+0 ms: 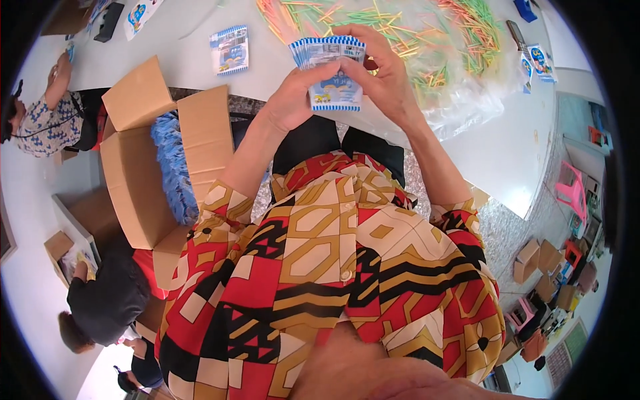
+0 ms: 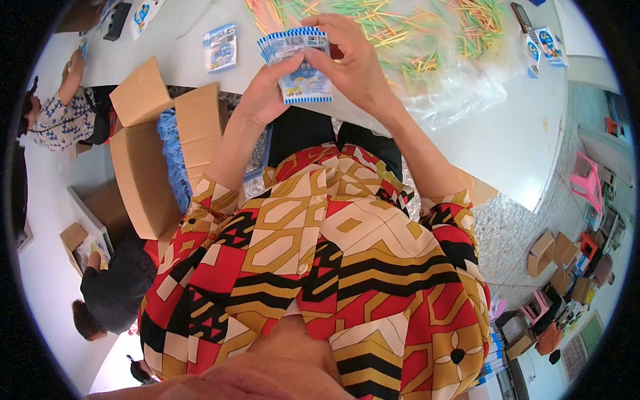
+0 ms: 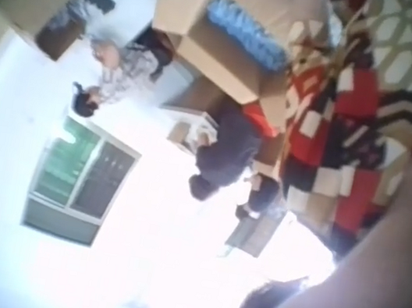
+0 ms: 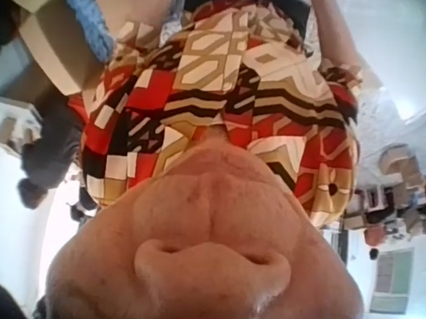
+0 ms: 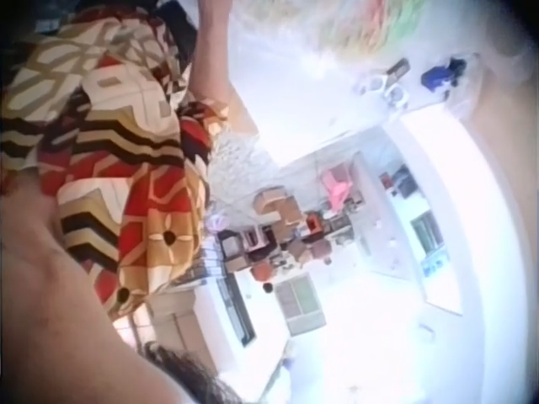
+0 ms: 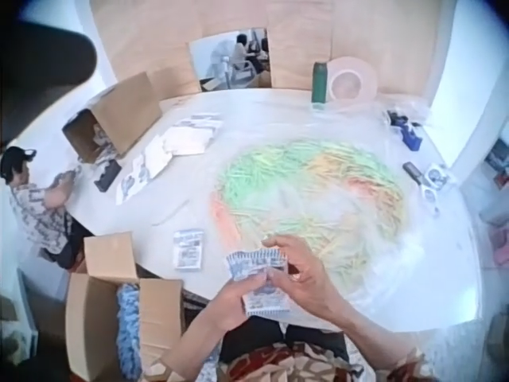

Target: Packaging colorful plastic sticks into bags and then placing them into a cardboard box.

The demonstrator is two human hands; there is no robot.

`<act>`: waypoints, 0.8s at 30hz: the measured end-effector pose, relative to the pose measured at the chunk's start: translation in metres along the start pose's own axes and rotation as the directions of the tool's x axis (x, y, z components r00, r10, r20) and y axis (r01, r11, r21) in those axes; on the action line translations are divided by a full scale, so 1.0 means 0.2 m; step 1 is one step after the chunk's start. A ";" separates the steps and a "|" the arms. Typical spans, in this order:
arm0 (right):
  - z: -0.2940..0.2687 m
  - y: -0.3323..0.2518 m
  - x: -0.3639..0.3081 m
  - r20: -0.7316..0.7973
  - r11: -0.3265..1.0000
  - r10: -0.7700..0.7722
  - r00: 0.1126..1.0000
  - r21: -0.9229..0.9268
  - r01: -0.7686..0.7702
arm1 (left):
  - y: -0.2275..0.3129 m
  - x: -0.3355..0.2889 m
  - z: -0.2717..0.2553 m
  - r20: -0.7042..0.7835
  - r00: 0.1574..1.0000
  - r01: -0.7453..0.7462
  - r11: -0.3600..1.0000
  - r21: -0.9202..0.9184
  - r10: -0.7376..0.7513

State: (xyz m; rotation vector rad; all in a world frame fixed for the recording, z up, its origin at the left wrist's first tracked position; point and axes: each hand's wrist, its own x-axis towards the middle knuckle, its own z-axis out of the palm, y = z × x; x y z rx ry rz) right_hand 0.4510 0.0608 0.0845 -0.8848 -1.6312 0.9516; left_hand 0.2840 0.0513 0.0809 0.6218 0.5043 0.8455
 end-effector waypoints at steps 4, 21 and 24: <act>-0.13 -0.03 -0.01 0.306 0.905 0.341 0.889 0.147 -0.399 | -0.01 -0.01 0.04 0.071 0.996 0.048 0.990 0.135 -0.058; -0.13 -0.01 -0.04 0.227 0.960 0.274 0.935 -0.004 -0.280 | -0.04 0.02 0.07 0.062 0.990 0.114 0.970 0.213 -0.130; -0.15 0.01 -0.02 0.284 0.947 0.299 0.911 0.032 -0.321 | -0.05 0.01 0.04 0.089 0.989 0.104 0.981 0.163 -0.120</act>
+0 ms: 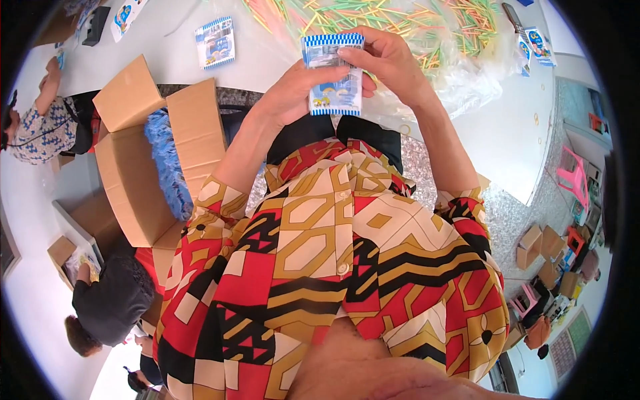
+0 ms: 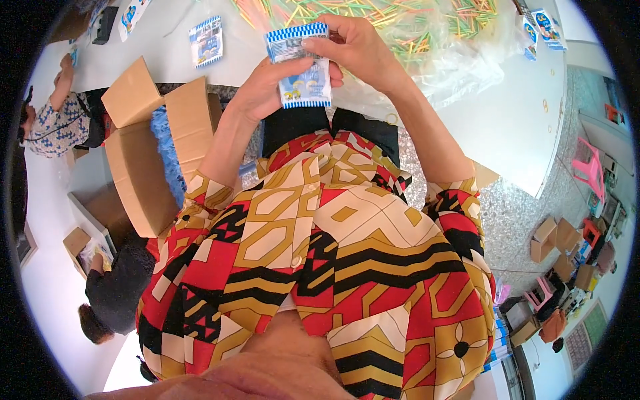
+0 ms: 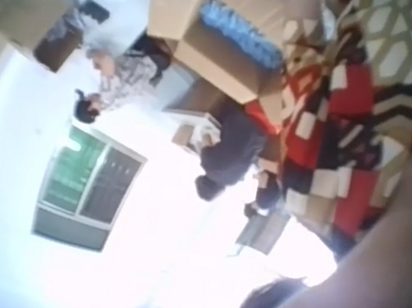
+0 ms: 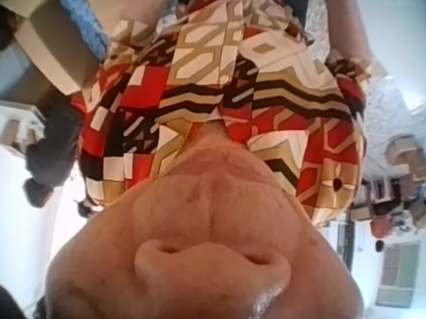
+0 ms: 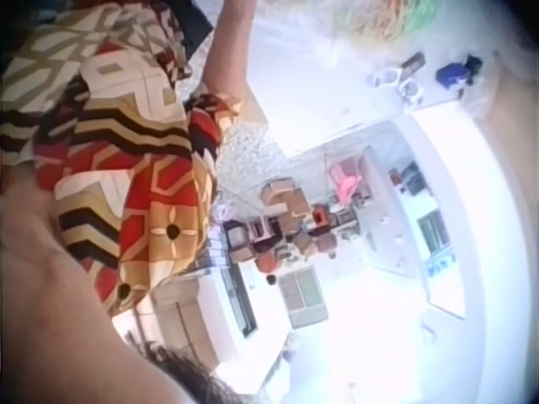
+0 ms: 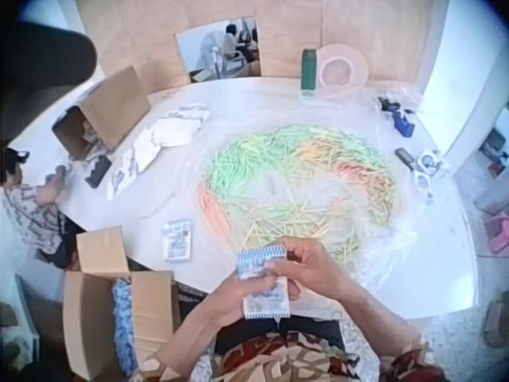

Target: Packaging colorful plastic sticks into bags and then placing them into a cardboard box.

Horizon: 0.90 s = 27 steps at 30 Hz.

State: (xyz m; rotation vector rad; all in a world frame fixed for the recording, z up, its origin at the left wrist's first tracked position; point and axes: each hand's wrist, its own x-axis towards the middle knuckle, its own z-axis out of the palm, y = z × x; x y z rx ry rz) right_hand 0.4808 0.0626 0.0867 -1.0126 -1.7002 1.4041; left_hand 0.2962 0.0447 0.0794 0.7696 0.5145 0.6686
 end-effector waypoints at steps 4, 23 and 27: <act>-0.02 -0.06 0.03 0.160 0.990 -0.007 0.987 0.142 -0.016 | -0.01 -0.03 0.01 0.190 0.980 -0.036 0.987 -0.154 0.066; 0.04 -0.02 0.07 -0.178 0.970 -0.243 0.954 -0.018 0.244 | 0.04 -0.04 0.07 -0.227 0.956 -0.160 0.978 0.130 0.187; -0.02 -0.06 0.08 -0.134 0.966 -0.259 0.957 -0.051 0.254 | 0.07 -0.06 0.05 -0.099 0.993 -0.083 0.983 -0.166 0.067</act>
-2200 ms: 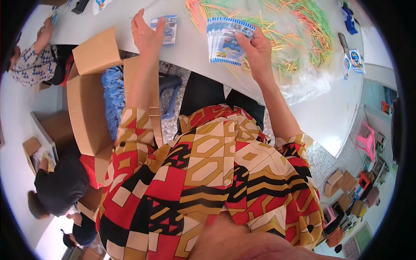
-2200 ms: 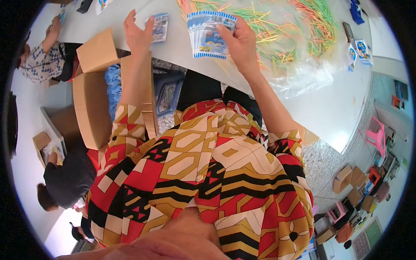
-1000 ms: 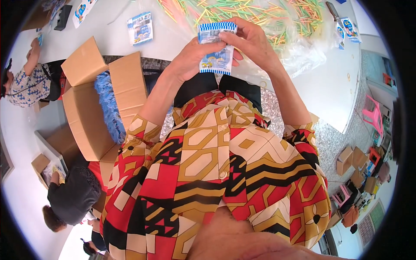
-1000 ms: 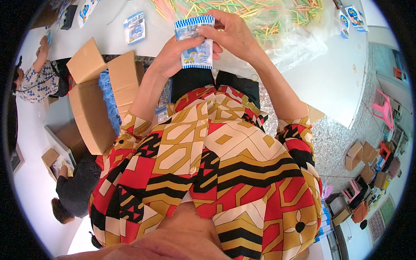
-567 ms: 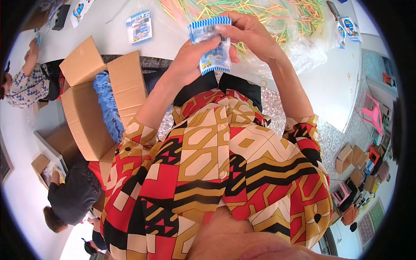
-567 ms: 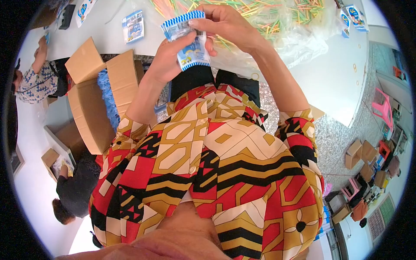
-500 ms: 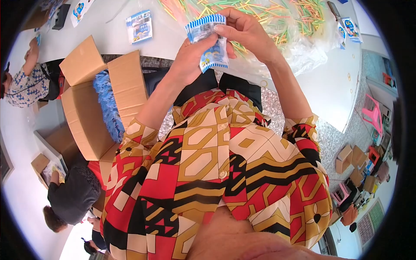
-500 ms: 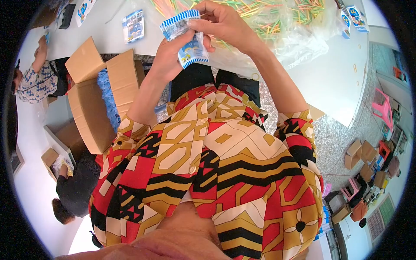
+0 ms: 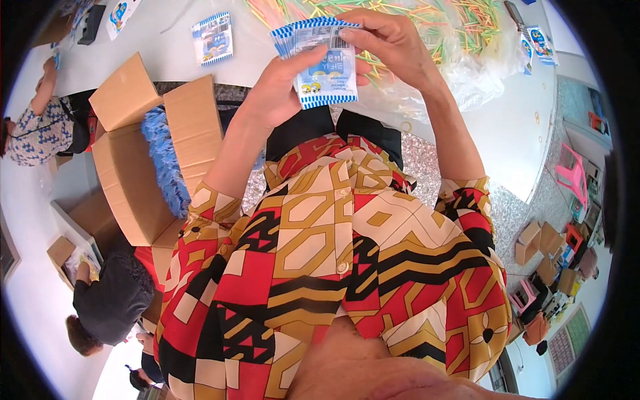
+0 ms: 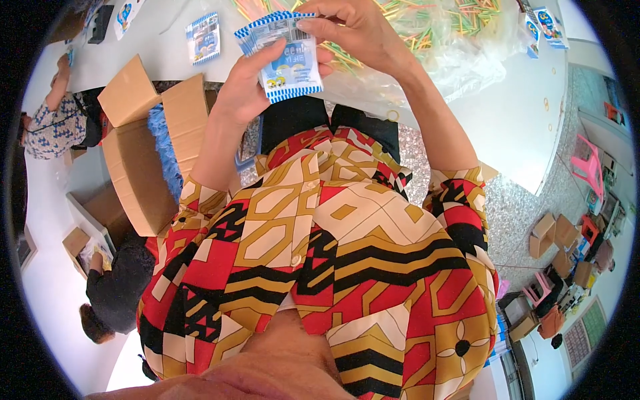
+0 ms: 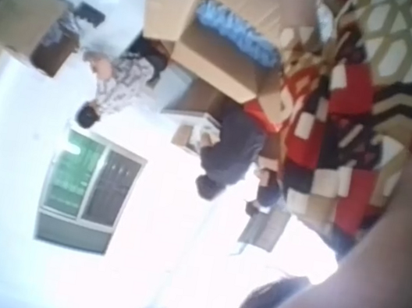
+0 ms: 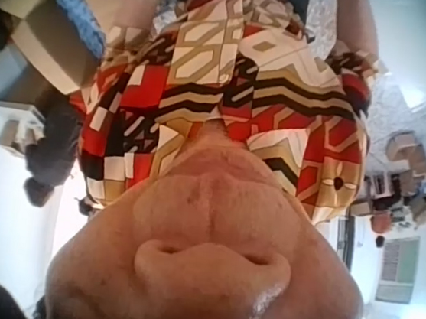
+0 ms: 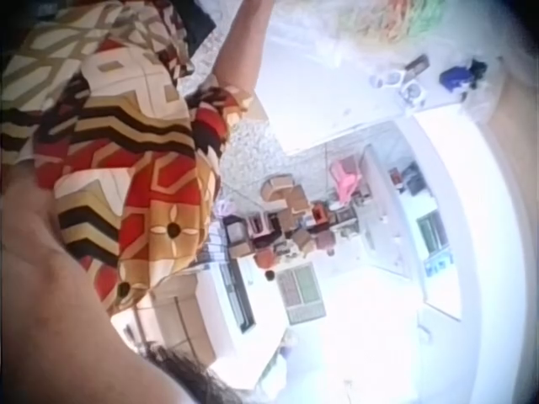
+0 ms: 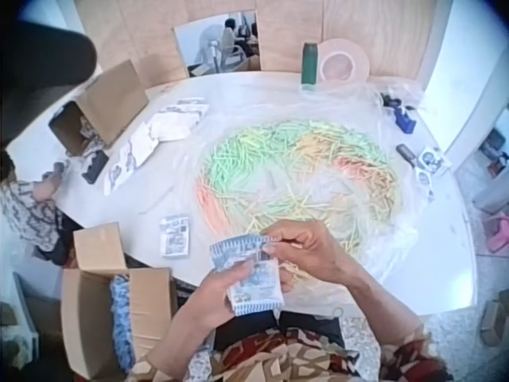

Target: Packaging colorful plastic sticks into bags and then placing them into a cardboard box.

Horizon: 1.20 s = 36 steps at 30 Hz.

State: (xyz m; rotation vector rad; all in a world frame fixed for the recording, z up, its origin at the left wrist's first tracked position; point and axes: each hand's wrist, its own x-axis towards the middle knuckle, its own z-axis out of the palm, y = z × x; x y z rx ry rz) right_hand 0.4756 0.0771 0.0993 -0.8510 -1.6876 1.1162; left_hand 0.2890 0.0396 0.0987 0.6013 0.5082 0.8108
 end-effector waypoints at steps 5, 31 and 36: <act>0.00 -0.14 0.04 0.151 0.961 0.269 0.951 0.028 -0.276 | -0.04 0.02 -0.01 -0.051 0.990 -0.126 0.982 0.139 0.134; 0.00 -0.05 0.01 0.193 0.993 0.098 0.976 0.052 -0.109 | -0.05 -0.02 -0.03 -0.260 0.890 -0.272 0.894 0.356 0.374; -0.01 -0.02 -0.01 0.202 0.984 0.118 0.972 0.106 -0.141 | -0.09 -0.03 -0.04 -0.264 0.888 -0.290 0.903 0.316 0.377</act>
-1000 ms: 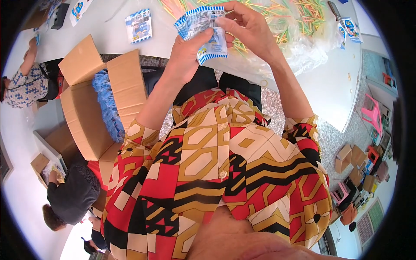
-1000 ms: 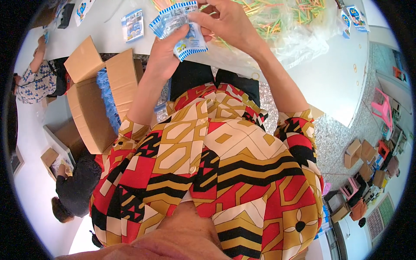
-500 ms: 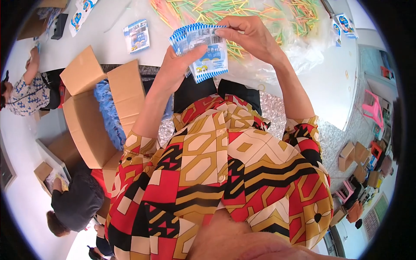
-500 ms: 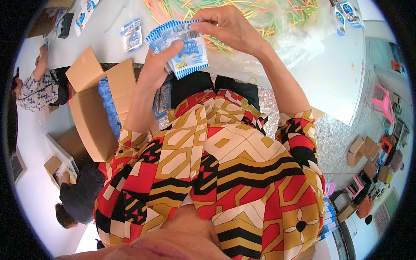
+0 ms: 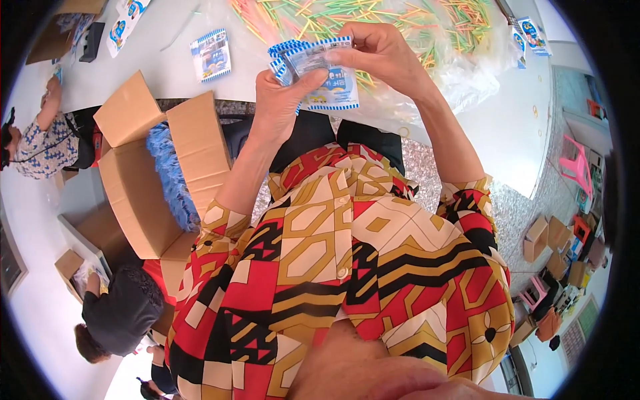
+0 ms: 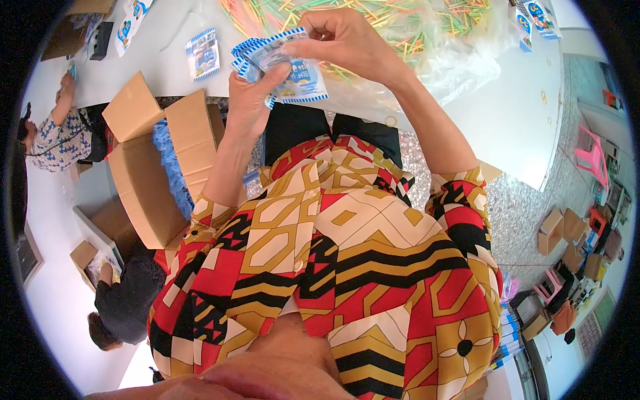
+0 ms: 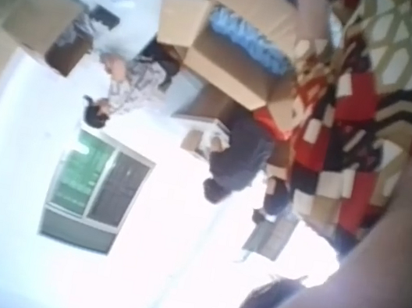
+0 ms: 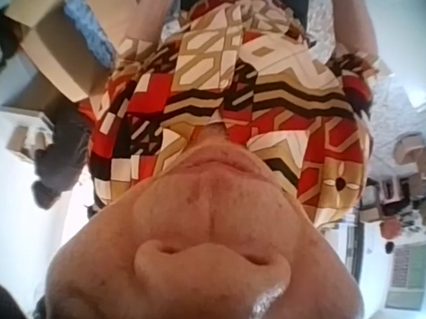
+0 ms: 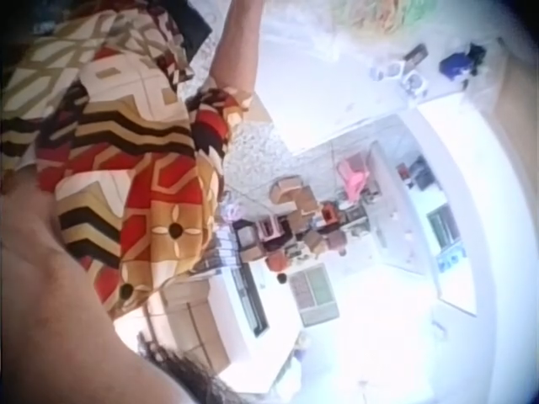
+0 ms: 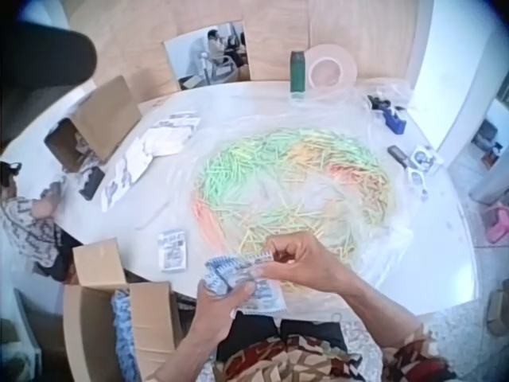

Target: Packaging colorful plastic sticks into bags and then placing them into a cardboard box.

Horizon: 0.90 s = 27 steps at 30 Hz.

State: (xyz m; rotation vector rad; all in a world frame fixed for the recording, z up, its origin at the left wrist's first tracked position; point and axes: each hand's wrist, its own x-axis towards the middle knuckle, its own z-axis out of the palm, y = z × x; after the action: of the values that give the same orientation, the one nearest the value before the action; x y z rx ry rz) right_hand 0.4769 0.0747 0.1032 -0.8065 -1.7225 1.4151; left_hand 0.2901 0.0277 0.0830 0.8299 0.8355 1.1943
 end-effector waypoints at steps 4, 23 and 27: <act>0.01 -0.01 -0.01 -0.046 0.991 0.078 0.996 -0.102 -0.082 | -0.01 0.00 0.02 -0.013 1.000 0.002 1.000 0.000 -0.002; 0.00 -0.16 0.00 -0.070 0.999 0.034 0.997 -0.039 -0.037 | 0.00 -0.02 0.02 -0.023 0.999 -0.029 0.999 0.019 0.029; 0.03 -0.23 -0.06 -0.208 0.978 -0.109 0.972 -0.195 0.068 | -0.01 -0.01 0.00 -0.060 0.997 -0.045 0.998 0.033 0.047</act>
State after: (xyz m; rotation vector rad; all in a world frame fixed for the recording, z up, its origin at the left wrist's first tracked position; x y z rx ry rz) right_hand 0.4779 0.0530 0.1458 -0.9367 -1.7141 1.0739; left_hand 0.2906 0.0248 0.0816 0.8463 0.8908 1.2544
